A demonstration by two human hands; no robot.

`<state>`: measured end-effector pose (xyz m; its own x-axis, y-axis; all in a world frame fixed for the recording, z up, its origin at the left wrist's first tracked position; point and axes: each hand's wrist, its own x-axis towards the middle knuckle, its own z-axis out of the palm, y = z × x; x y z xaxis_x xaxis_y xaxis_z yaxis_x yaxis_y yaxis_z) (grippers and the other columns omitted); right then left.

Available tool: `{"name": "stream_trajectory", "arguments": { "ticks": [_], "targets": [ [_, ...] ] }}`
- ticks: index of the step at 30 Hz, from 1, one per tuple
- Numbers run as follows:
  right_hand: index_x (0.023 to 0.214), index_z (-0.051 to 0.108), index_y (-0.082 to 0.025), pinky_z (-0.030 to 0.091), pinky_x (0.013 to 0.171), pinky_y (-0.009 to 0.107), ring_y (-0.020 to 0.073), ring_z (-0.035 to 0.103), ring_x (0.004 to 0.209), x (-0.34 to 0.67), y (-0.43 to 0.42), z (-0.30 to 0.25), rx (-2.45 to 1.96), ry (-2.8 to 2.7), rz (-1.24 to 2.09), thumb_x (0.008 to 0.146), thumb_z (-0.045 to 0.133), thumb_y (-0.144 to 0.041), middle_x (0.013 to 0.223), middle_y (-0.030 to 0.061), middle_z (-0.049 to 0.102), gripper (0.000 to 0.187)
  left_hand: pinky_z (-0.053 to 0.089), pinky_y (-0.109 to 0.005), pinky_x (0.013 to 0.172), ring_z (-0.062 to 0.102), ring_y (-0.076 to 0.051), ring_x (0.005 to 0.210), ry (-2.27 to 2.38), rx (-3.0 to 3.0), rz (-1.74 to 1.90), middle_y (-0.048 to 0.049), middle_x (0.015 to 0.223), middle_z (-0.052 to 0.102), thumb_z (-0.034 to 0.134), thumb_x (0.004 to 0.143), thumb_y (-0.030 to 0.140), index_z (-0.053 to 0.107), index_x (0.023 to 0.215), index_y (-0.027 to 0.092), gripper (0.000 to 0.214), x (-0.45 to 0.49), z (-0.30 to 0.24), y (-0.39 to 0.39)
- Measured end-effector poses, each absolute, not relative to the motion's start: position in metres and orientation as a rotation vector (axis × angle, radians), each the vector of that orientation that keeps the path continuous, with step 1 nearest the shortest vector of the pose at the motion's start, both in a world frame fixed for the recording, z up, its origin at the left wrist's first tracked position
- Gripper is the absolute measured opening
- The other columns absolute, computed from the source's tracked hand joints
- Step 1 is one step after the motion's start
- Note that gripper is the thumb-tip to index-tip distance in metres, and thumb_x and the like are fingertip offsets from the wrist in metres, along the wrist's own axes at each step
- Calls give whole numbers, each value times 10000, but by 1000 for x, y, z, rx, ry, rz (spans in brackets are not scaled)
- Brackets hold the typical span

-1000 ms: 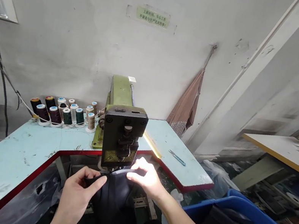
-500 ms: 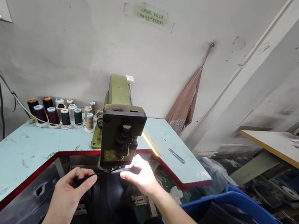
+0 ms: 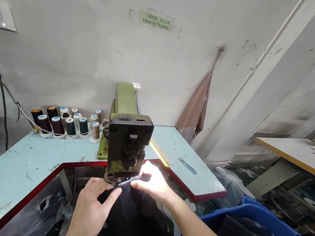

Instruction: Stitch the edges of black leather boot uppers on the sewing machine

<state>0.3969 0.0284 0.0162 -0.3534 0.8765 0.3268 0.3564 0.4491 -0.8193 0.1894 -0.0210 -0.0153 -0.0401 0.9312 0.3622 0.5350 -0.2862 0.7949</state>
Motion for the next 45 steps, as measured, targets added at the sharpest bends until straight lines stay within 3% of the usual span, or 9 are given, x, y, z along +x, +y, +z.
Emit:
{"name": "stream_trajectory", "arguments": {
  "ticks": [6, 13, 20, 26, 32, 35, 40, 45],
  "targets": [
    [649, 688, -209, 495, 713, 337, 221, 593, 795, 400, 35, 30, -1011, -1941, 842, 697, 782, -339, 725, 15, 642, 167, 433, -308, 771, 574, -220, 827, 1539, 1677, 1419, -39, 834, 592, 624, 819, 486, 649, 742, 224, 274, 201, -30, -26],
    [759, 711, -193, 473, 768, 345, 224, 578, 867, 399, 35, 42, -1149, -2056, 811, 697, 779, -292, 793, 17, 642, 136, 441, -286, 756, 568, -209, 852, 1582, 1601, 1532, -48, 878, 590, 635, 803, 492, 637, 704, 215, 294, 204, -36, -26],
    [642, 652, -179, 444, 722, 312, 202, 530, 808, 406, 36, 34, -1121, -2167, 577, 676, 823, -355, 699, 1, 560, 248, 436, -287, 786, 552, -198, 848, 1468, 1653, 1523, -35, 854, 578, 665, 788, 466, 639, 708, 220, 260, 194, -34, -20],
    [707, 667, -167, 466, 853, 365, 226, 559, 942, 428, 41, 20, -1012, -2174, 623, 742, 767, -349, 912, 60, 574, 210, 425, -272, 793, 535, -195, 886, 1391, 1668, 1429, -23, 871, 565, 687, 773, 443, 608, 696, 227, 243, 174, -31, -14],
    [754, 672, -190, 379, 1024, 436, 260, 479, 1188, 436, 43, 17, -946, -2236, 723, 785, 726, -287, 957, 64, 620, 115, 425, -272, 827, 542, -215, 948, 1359, 1580, 1402, -41, 912, 586, 721, 708, 476, 596, 663, 220, 288, 147, -27, -8],
    [738, 667, -185, 436, 958, 403, 225, 538, 1053, 427, 40, 15, -931, -2181, 744, 770, 739, -317, 1018, 61, 587, 153, 417, -280, 866, 541, -232, 1008, 1355, 1551, 1360, -54, 934, 599, 716, 714, 499, 600, 656, 217, 310, 131, -28, -7],
    [673, 621, -183, 506, 772, 322, 172, 576, 812, 402, 33, 12, -953, -1998, 889, 731, 760, -348, 829, 13, 576, 223, 442, -315, 902, 539, -277, 1103, 1363, 1450, 1256, -82, 1039, 611, 700, 734, 537, 616, 689, 203, 347, 103, -35, -5],
    [744, 659, -188, 526, 657, 290, 172, 599, 737, 376, 20, 15, -1106, -1829, 945, 669, 790, -295, 806, 18, 616, 185, 449, -433, 941, 514, -344, 1193, 1398, 1520, 1180, -122, 1120, 625, 589, 808, 565, 613, 736, 203, 369, 87, -27, -2]
  ]
}}
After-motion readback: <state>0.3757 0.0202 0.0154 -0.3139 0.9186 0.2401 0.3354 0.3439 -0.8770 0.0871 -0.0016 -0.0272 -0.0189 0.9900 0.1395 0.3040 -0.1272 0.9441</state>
